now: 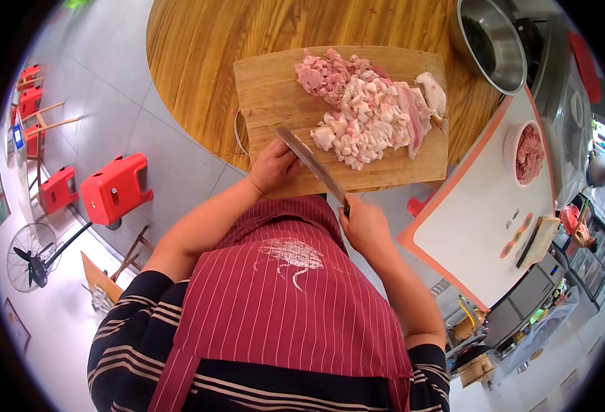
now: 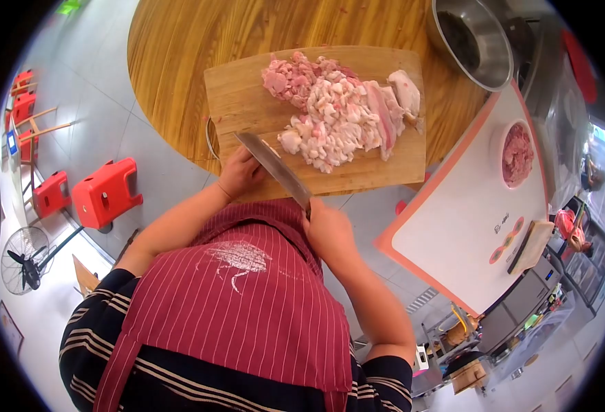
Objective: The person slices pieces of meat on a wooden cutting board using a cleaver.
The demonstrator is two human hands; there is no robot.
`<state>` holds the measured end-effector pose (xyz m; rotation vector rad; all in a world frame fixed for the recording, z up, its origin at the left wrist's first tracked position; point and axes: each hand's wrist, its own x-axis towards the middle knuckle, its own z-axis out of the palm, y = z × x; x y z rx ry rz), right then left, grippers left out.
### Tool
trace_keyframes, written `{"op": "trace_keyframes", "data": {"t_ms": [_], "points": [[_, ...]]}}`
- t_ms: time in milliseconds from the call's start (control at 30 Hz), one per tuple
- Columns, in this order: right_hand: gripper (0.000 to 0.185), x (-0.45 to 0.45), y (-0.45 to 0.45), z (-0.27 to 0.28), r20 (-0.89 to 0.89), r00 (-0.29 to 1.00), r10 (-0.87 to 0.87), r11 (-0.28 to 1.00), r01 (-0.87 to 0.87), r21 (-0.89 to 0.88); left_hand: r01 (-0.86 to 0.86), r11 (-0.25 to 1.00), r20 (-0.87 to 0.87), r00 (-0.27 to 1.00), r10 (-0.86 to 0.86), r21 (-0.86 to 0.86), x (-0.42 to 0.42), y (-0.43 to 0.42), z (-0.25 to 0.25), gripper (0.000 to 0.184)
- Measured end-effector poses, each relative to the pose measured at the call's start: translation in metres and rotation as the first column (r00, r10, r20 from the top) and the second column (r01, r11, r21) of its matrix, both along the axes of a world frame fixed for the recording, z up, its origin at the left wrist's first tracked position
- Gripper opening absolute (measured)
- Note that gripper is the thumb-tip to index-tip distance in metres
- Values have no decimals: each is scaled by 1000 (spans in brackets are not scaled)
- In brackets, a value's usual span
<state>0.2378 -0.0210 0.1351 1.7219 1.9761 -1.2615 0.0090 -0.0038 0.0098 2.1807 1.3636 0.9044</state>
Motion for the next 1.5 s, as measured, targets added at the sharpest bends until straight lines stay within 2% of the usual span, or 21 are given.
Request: {"op": "trace_keyframes", "data": {"t_ms": [200,300,500,567,700,767,900,967,1000,1167,1267,1333,1433,1500], "points": [[23,2,-6,-3,48,999,13,1000,-13,9,-20,999,19,1000,21,-25,1,0,2,26],[24,-18,10,-15,61,998,29,997,-25,-69,-38,999,2,999,38,-8,1,-1,1,25],[23,-72,53,-53,-40,999,14,1000,-13,18,-16,1000,-47,999,16,15,0,-1,-1,26],[24,-77,65,-60,-134,991,28,994,-14,106,-15,1000,-21,1000,15,-3,0,-4,-1,25],[25,-41,88,-60,-246,968,51,998,-42,41,-53,998,19,998,52,17,3,-4,-1,24],[28,-28,73,-47,-282,956,-77,988,111,107,-60,998,36,998,60,7,3,-5,-4,23],[26,-19,31,-24,-288,956,-60,974,119,191,-42,999,15,999,42,-17,1,-7,-6,24],[24,-14,17,-7,-42,999,18,999,-16,35,-46,999,8,999,45,29,1,-4,-3,23],[24,-9,9,-2,-41,999,19,999,-18,32,-46,996,0,999,46,71,2,-4,-2,23],[24,7,-10,-1,42,999,13,998,-10,-54,-38,999,29,999,38,5,2,-3,-3,25],[25,-17,6,-14,70,997,-8,994,16,-112,-42,999,37,998,42,9,2,-2,-1,25],[25,-35,19,-42,-18,1000,22,999,-23,-25,-55,998,32,998,54,41,2,-2,-1,26],[24,-70,50,-54,-37,999,14,1000,-13,11,-35,999,4,999,35,2,-1,-4,-8,25],[25,-77,61,-63,-126,991,46,994,-33,102,-34,999,-10,999,34,-34,-2,-8,-9,23]]}}
